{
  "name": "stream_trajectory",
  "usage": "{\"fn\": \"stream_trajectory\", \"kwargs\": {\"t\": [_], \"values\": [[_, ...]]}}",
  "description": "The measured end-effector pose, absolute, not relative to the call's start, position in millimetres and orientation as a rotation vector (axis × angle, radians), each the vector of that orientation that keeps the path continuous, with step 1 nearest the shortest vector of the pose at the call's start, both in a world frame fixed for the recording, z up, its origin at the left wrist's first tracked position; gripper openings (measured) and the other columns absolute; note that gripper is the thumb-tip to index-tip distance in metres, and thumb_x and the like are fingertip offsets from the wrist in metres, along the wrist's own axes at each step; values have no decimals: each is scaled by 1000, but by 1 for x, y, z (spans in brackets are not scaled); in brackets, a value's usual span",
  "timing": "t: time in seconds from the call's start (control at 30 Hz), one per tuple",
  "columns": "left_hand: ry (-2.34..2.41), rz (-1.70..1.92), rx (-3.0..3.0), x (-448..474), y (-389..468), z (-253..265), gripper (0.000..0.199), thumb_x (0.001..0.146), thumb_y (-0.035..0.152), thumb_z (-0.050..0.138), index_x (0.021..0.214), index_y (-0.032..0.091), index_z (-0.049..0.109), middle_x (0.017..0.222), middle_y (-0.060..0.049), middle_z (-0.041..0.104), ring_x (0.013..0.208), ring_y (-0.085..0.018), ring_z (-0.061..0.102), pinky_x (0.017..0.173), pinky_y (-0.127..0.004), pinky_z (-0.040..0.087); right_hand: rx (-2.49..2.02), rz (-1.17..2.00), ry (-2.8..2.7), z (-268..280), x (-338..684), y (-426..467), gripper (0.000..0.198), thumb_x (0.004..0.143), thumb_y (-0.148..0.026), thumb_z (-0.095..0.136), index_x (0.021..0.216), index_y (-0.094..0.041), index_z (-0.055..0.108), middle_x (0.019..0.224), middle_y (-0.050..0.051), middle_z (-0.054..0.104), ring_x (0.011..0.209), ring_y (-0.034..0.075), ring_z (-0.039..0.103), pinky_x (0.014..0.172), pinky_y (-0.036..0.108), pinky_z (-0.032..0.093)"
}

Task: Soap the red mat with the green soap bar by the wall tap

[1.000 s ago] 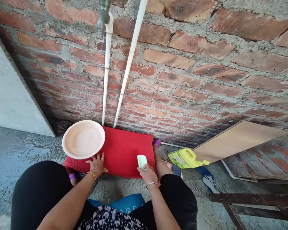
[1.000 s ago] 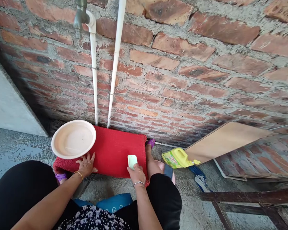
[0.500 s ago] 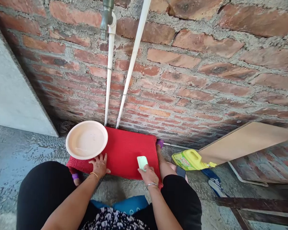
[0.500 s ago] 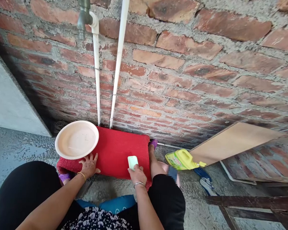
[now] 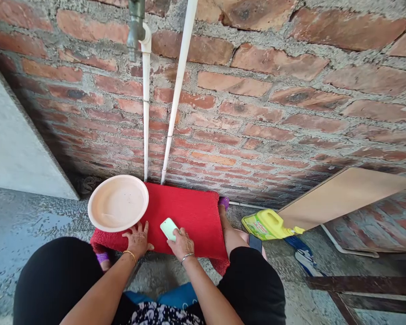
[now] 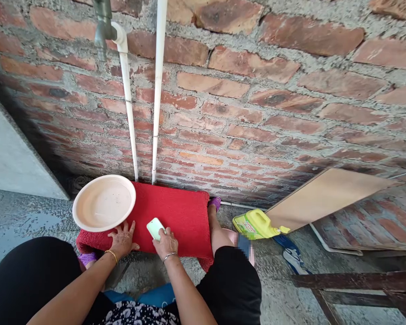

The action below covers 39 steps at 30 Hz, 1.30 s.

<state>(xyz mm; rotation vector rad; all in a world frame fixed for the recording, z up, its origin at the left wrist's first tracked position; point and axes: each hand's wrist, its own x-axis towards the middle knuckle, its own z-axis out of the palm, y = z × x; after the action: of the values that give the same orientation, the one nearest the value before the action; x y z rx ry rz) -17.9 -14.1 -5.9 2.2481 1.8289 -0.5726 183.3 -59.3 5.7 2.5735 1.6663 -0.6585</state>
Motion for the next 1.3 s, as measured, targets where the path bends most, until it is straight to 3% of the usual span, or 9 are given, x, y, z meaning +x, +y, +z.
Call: {"fn": "stream_trajectory", "kwargs": {"t": [0.17,0.33,0.5,0.7,1.0,1.13,1.3], "values": [[1817,-580,2227,-16,-13,-4,100,65,63,67,149,29,24,152,-23,29,122,-54,37,78,-72,40,2684,-676,1352,22,244,-72,38,85,-49,54,112,-22,58,113,9,58,97,21,62,74,32,47],[1825,-583,2235,-17,-13,-3,101,64,64,68,149,29,26,151,-23,30,121,-53,38,78,-73,40,2886,-748,909,38,290,-83,40,87,-50,43,110,-20,57,106,12,61,94,24,64,71,31,44],[1813,-545,2238,-19,-14,-1,100,65,61,68,149,28,25,151,-23,29,121,-53,39,79,-73,40,2893,-688,1118,37,252,-77,37,86,-50,47,109,-23,57,109,9,59,90,20,64,72,29,44],[1814,-552,2232,-18,-14,0,100,64,59,69,149,27,26,151,-24,31,122,-53,38,79,-71,41,2591,-655,1560,21,199,-70,31,80,-45,59,107,-29,60,112,5,55,95,18,61,71,26,44],[1845,-531,2260,-18,-15,-11,101,62,63,69,148,31,27,150,-22,32,121,-53,38,77,-73,40,2966,-625,958,29,284,-88,38,87,-51,44,109,-23,59,103,10,58,84,20,63,70,30,47],[1851,-520,2280,-18,-16,-11,101,62,63,70,147,30,29,149,-23,33,120,-53,39,77,-73,40,2925,-616,1334,19,242,-74,33,83,-50,52,104,-25,60,105,6,56,85,18,61,70,26,46],[1849,-525,2293,-19,-16,-9,100,63,65,68,148,30,28,149,-22,34,120,-52,40,76,-70,42,2531,-714,1865,4,158,-40,34,74,-47,66,102,-30,60,105,1,54,86,17,58,67,24,42]]}}
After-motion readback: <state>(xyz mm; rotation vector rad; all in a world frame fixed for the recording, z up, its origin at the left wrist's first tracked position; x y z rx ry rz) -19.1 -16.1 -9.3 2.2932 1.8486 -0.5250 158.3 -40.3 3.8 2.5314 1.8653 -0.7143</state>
